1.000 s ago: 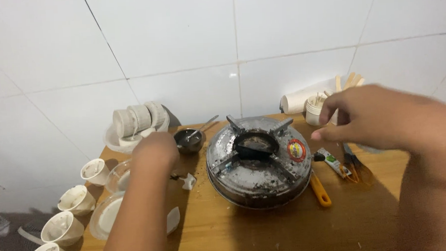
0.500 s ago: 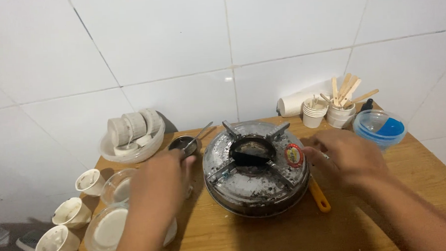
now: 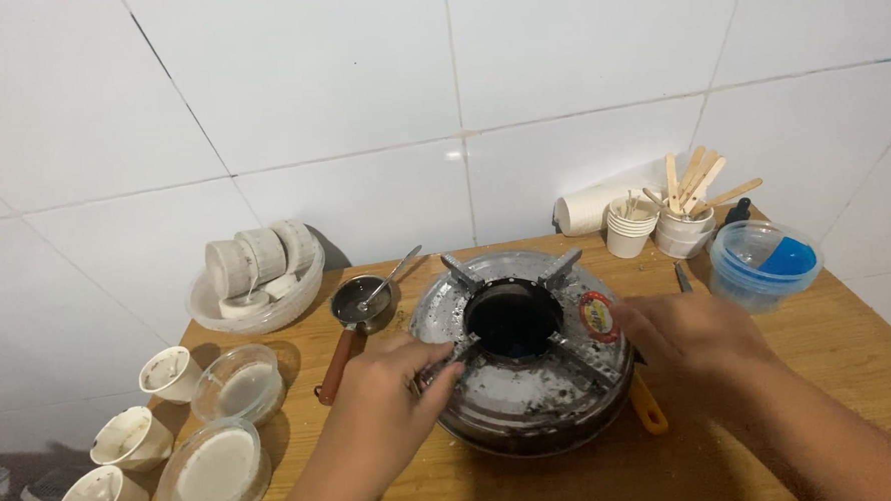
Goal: Heating and stirring a small amount of blue liquid in a ladle over a portable stove using a brush and other tools.
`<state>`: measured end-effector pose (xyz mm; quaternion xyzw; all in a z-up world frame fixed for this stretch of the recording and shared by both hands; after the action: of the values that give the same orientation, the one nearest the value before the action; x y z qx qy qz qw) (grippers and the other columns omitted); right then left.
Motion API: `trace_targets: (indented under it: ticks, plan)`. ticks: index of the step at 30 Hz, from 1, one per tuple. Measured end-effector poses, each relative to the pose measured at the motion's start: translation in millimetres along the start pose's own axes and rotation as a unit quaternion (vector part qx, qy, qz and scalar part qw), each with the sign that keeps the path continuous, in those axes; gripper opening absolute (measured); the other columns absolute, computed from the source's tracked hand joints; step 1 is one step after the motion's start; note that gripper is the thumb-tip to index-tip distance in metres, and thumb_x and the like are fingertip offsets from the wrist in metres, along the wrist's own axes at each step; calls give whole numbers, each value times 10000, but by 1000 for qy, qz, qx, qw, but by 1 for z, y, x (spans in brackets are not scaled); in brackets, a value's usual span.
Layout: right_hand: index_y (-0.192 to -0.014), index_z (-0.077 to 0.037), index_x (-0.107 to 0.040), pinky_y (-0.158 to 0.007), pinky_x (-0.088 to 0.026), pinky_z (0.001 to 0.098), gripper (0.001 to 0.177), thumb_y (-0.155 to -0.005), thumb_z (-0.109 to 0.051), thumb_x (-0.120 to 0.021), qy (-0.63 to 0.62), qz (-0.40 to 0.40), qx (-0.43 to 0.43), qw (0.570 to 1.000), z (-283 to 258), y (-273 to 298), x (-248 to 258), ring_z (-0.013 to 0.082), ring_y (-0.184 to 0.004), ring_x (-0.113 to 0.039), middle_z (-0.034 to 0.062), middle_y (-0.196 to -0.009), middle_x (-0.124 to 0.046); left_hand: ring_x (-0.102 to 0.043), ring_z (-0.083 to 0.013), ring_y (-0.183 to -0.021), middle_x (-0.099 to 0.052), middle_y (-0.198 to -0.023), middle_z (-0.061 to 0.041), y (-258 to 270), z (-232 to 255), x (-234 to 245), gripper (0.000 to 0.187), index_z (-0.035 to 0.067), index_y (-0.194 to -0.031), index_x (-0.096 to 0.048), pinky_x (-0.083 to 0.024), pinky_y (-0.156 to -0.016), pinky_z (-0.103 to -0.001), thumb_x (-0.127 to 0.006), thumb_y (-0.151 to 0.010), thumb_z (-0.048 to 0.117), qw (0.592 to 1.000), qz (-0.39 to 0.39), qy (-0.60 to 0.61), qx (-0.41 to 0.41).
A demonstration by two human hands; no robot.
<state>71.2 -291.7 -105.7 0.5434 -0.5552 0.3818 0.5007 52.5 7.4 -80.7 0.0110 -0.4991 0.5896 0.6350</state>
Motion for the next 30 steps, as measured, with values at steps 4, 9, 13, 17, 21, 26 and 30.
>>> trace_targets:
  ticks: [4,9,13,17,21,26,30]
  plan:
    - [-1055,-356,-783,-750,-447,425,670,-981,-626,-173,-20,-23,-68,997,9,-1,4,319,-903,-684,126,-946,-756,-718,-134,-684,-777,-796,-9,3,17,-2,128,117,-936,-836,-540,-642,-278,-806,-833,186,999,-27,20,22]
    - [-604,-130,-422,-575,-276,347,824,-961,-795,-90,-88,27,-68,993,35,-14,-2,201,-544,-432,22,-595,-453,-605,-183,-584,-620,-616,15,11,25,-20,243,182,-701,-709,-452,-565,-341,-867,-801,337,998,-67,-10,-3]
    - [-706,-29,-603,-702,-380,388,821,-1059,-668,-226,-144,15,-127,981,32,-5,18,297,-724,-590,149,-727,-599,-616,-174,-566,-647,-572,0,5,48,-2,360,180,-677,-749,-469,-560,-349,-814,-857,485,996,-86,3,-19]
    - [-632,45,-790,-802,-484,377,948,-1070,-582,-229,-169,-30,-127,977,32,-4,21,302,-720,-739,171,-616,-783,-610,-134,-561,-712,-643,15,-5,29,29,319,158,-666,-690,-468,-582,-325,-665,-946,309,996,-3,7,91]
    - [-620,34,-796,-761,-492,329,809,-1042,-460,-313,-178,-91,-107,974,24,-3,14,252,-636,-655,142,-588,-795,-675,-222,-697,-772,-702,-43,3,-19,26,352,181,-972,-799,-468,-745,-363,-507,-996,376,940,-63,-47,332]
    - [-667,51,-618,-412,-289,330,598,-1038,-343,-362,-310,-124,-104,937,30,-10,-5,217,-397,-381,278,-557,-736,-600,-208,-682,-653,-633,-53,10,-35,6,455,116,-667,-608,-444,-749,-353,-481,-1034,353,910,-147,-9,388]
    - [-674,43,-643,-364,-296,315,426,-954,-196,-428,-280,-142,-99,944,35,-15,-8,206,-380,-395,240,-586,-770,-469,-180,-557,-517,-553,-23,17,-53,-12,495,106,-595,-531,-387,-649,-327,-540,-1045,313,901,-154,80,397]
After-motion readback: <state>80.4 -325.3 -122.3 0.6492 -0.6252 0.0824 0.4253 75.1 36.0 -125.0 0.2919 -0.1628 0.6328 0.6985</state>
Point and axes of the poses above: each hand's wrist, its own y-axis away from the middle knuckle, its own x-axis out of the back of the hand, z = x × y, the point moved 8 cm from there along -y, towards the middle knuckle
